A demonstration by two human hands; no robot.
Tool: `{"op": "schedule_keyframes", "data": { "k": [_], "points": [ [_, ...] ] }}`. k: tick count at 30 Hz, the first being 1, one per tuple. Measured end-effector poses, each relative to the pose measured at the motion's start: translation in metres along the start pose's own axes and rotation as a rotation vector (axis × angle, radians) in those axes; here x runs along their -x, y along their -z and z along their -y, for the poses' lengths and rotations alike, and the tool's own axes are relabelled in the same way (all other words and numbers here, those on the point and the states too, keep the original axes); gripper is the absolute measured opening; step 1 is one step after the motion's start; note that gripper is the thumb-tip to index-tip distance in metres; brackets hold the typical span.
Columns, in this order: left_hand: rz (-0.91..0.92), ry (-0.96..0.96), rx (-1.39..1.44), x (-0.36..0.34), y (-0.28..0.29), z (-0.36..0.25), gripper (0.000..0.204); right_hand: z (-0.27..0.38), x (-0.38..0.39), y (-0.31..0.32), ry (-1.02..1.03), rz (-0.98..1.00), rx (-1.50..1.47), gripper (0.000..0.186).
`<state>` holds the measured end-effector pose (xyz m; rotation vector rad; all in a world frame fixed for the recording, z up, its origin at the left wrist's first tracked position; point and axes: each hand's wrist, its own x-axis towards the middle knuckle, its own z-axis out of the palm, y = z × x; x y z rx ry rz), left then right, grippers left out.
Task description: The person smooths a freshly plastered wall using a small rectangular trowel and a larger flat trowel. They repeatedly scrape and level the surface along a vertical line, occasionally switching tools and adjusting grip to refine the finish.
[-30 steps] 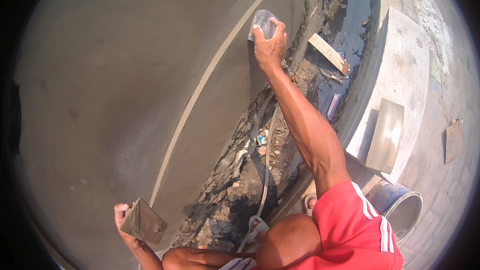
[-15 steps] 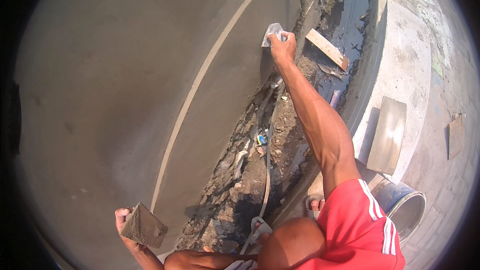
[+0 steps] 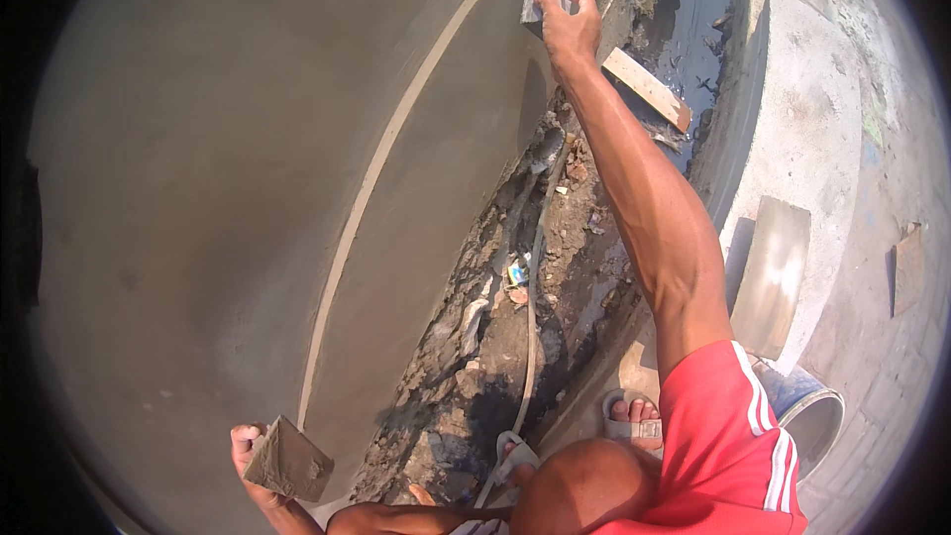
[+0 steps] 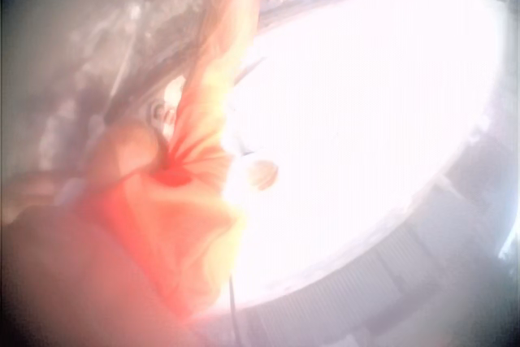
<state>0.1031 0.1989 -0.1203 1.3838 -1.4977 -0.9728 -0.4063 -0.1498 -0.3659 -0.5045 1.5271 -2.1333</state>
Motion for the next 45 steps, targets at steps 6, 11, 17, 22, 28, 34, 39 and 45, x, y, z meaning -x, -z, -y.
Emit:
{"op": "schedule_keyframes", "data": {
  "k": [6, 11, 17, 22, 28, 34, 39, 45],
  "points": [
    [-0.016, 0.014, -0.01, -0.009, -0.011, -0.002, 0.041, 0.013, -0.004, -0.017, 0.119, -0.22, 0.27, 0.059],
    [-0.017, -0.018, -0.093, -0.003, -0.017, -0.007, 0.039, -0.021, -0.054, 0.023, -0.027, -0.144, 0.294, 0.052],
    [-0.122, 0.166, -0.008, 0.001, -0.013, -0.009, 0.043, 0.021, -0.043, -0.019, 0.175, -0.196, 0.201, 0.054],
    [-0.009, 0.222, 0.279, -0.025, -0.065, -0.01, 0.052, -0.086, -0.022, 0.052, -0.41, -0.206, 0.408, 0.052],
    [0.374, 0.434, 0.636, -0.07, -0.116, -0.007, 0.066, -0.012, 0.036, 0.079, -0.614, -0.149, -0.322, 0.055],
    [0.601, 0.442, 0.783, -0.097, -0.162, 0.013, 0.064, 0.109, 0.083, 0.06, -0.384, 0.065, -0.571, 0.062],
    [0.651, 0.443, 0.838, -0.105, -0.213, 0.03, 0.06, 0.205, 0.1, 0.075, -0.003, 0.198, -0.559, 0.034],
    [0.717, 0.456, 0.769, -0.114, -0.25, 0.065, 0.057, 0.269, 0.108, 0.069, 0.123, 0.237, -0.555, 0.025]
  ]
}}
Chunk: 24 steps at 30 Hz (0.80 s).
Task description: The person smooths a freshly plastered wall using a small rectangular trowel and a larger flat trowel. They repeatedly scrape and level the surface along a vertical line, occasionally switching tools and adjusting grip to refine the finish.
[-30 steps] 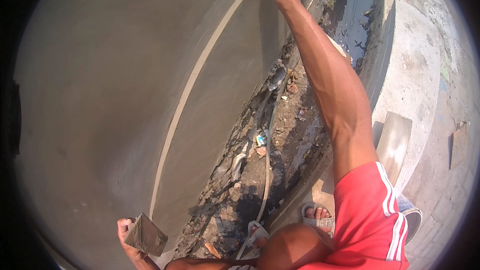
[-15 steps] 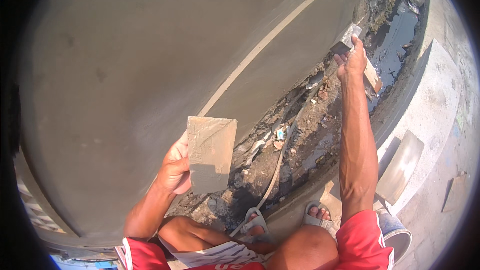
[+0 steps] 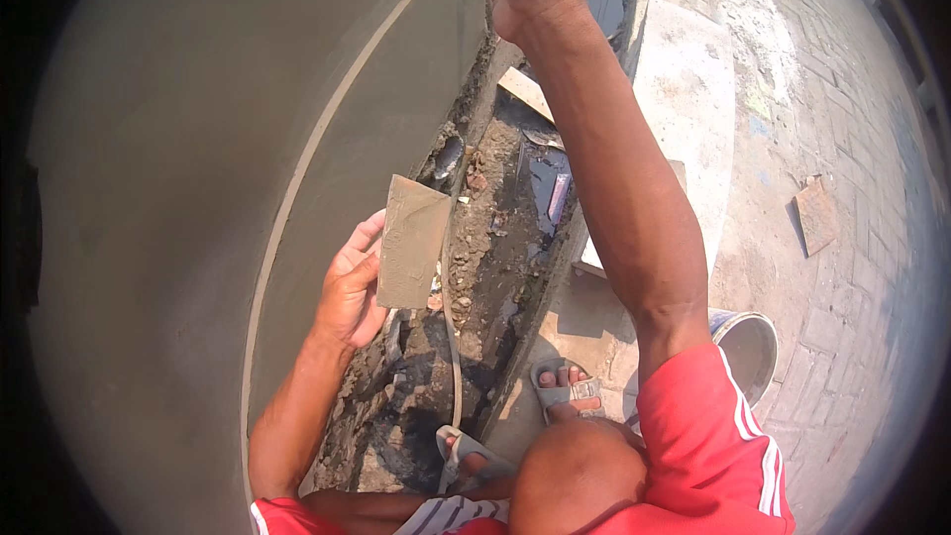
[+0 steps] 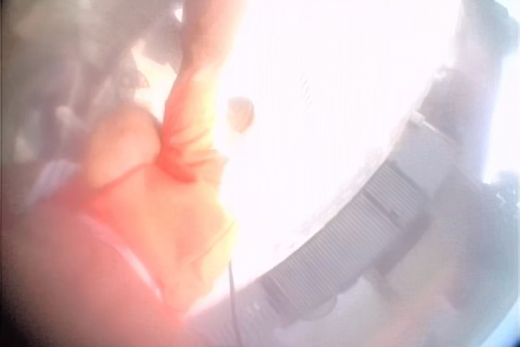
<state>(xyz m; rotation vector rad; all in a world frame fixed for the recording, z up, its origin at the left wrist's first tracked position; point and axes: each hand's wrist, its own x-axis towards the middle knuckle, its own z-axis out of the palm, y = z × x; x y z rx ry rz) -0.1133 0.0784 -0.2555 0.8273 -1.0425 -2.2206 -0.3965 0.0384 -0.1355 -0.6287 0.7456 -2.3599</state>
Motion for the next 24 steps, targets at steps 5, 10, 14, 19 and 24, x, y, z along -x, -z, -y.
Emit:
{"op": "schedule_keyframes", "data": {
  "k": [5, 10, 14, 19, 24],
  "points": [
    [0.128, 0.114, 0.054, -0.018, -0.012, 0.012, 0.056, 0.051, -0.041, 0.07, 0.013, 0.414, 0.975, 0.047],
    [0.207, 0.068, 0.145, -0.041, -0.006, 0.017, 0.052, 0.073, 0.045, 0.061, -0.378, 0.507, 1.207, 0.044],
    [0.207, 0.12, 0.195, -0.059, -0.015, 0.029, 0.055, 0.058, 0.074, 0.096, -0.655, 0.411, 1.117, 0.043],
    [0.291, 0.139, 0.241, -0.071, -0.017, 0.043, 0.052, 0.058, 0.085, 0.128, -0.677, 0.071, 0.94, 0.045],
    [0.28, 0.159, 0.246, -0.076, -0.025, 0.046, 0.052, 0.104, 0.067, 0.152, -0.421, -0.128, 0.749, 0.045]
  ]
}}
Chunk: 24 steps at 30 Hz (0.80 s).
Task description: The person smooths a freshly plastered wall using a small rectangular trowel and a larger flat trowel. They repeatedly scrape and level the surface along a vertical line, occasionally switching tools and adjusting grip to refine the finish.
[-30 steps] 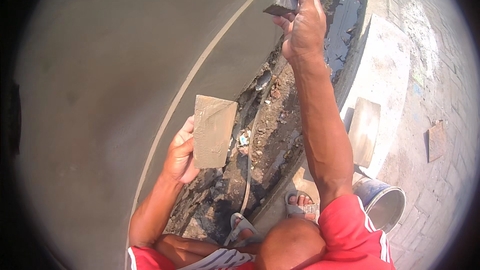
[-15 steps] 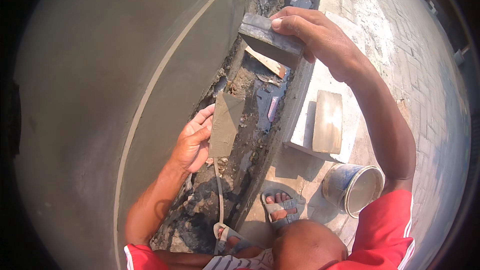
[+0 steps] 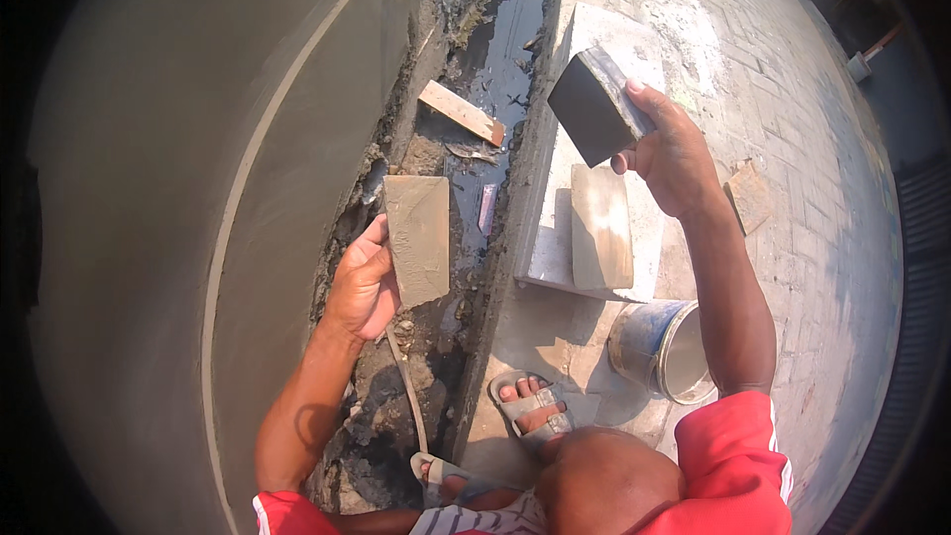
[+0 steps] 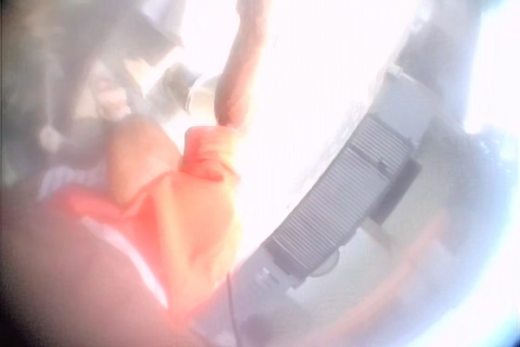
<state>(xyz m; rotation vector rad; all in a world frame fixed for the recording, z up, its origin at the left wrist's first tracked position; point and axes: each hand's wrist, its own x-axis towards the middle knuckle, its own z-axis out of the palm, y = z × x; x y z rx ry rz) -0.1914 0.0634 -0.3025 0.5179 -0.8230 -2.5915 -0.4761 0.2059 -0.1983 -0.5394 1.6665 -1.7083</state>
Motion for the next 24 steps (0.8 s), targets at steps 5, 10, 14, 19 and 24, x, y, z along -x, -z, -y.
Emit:
{"op": "schedule_keyframes", "data": {
  "k": [5, 10, 14, 19, 24],
  "points": [
    [0.063, 0.063, 0.03, -0.033, -0.019, 0.016, 0.048, 0.004, 0.0, 0.065, 0.036, -0.095, 0.068, 0.046],
    [0.119, 0.033, 0.06, -0.099, -0.06, 0.037, 0.052, -0.042, -0.026, 0.126, -0.221, -0.202, 0.093, 0.036],
    [0.116, 0.013, 0.084, -0.177, -0.085, 0.055, 0.05, -0.08, -0.04, 0.156, -0.296, -0.321, 0.086, 0.037],
    [0.08, -0.07, -0.079, -0.244, -0.083, 0.081, 0.045, -0.086, -0.037, 0.155, -0.363, -0.303, 0.04, 0.04],
    [0.115, -0.107, -0.186, -0.255, -0.083, 0.099, 0.038, -0.09, -0.027, 0.152, -0.379, -0.264, 0.24, 0.034]
  ]
}}
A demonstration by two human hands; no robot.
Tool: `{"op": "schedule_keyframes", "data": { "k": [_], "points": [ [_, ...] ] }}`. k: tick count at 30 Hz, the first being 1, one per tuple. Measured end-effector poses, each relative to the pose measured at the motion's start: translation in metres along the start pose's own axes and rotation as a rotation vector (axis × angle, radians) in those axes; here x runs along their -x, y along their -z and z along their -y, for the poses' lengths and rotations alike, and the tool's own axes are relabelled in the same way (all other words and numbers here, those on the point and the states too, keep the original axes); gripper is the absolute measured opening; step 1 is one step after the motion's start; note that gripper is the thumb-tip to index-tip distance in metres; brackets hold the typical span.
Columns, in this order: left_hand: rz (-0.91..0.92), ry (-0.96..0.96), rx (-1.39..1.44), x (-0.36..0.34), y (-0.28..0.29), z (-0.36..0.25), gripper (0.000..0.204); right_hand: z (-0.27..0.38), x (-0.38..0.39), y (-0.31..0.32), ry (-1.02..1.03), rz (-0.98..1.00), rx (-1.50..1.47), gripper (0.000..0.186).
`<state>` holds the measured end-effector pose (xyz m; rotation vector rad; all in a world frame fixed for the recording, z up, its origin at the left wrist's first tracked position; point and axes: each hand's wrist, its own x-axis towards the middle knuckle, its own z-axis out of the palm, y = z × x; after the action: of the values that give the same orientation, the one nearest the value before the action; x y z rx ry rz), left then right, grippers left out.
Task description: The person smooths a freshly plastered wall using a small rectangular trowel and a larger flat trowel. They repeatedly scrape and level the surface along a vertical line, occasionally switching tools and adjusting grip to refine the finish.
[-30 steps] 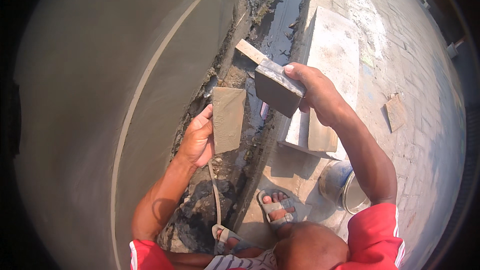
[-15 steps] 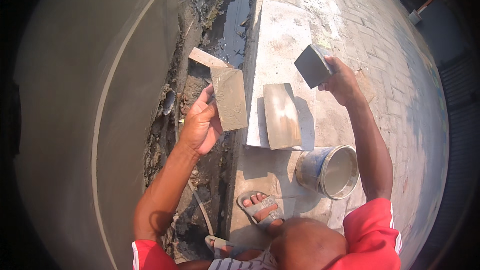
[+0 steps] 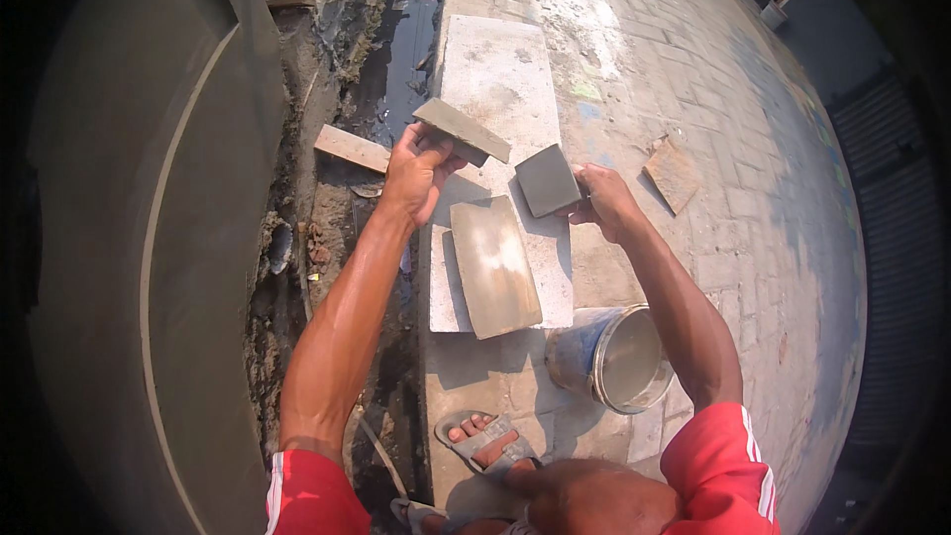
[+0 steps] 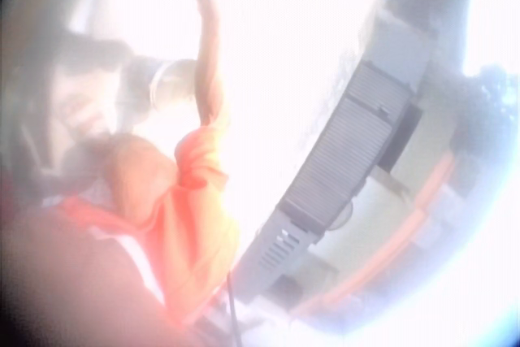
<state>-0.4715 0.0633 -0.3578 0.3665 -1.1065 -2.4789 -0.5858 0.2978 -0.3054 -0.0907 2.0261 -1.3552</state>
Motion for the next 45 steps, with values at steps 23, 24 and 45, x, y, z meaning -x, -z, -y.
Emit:
{"op": "schedule_keyframes", "data": {
  "k": [23, 24, 45],
  "points": [
    [-0.398, -0.234, -1.134, 0.018, 0.008, 0.041, 0.037, -0.016, -0.007, 0.022, 0.188, -0.194, 0.249, 0.031],
    [-0.377, -0.248, -1.106, 0.019, 0.012, 0.043, 0.038, -0.016, -0.007, 0.021, 0.197, -0.198, 0.25, 0.031],
    [-0.668, 0.087, -1.181, 0.261, 0.058, -0.048, 0.034, 0.05, 0.18, -0.004, 0.488, 0.103, 0.623, 0.032]
  ]
}}
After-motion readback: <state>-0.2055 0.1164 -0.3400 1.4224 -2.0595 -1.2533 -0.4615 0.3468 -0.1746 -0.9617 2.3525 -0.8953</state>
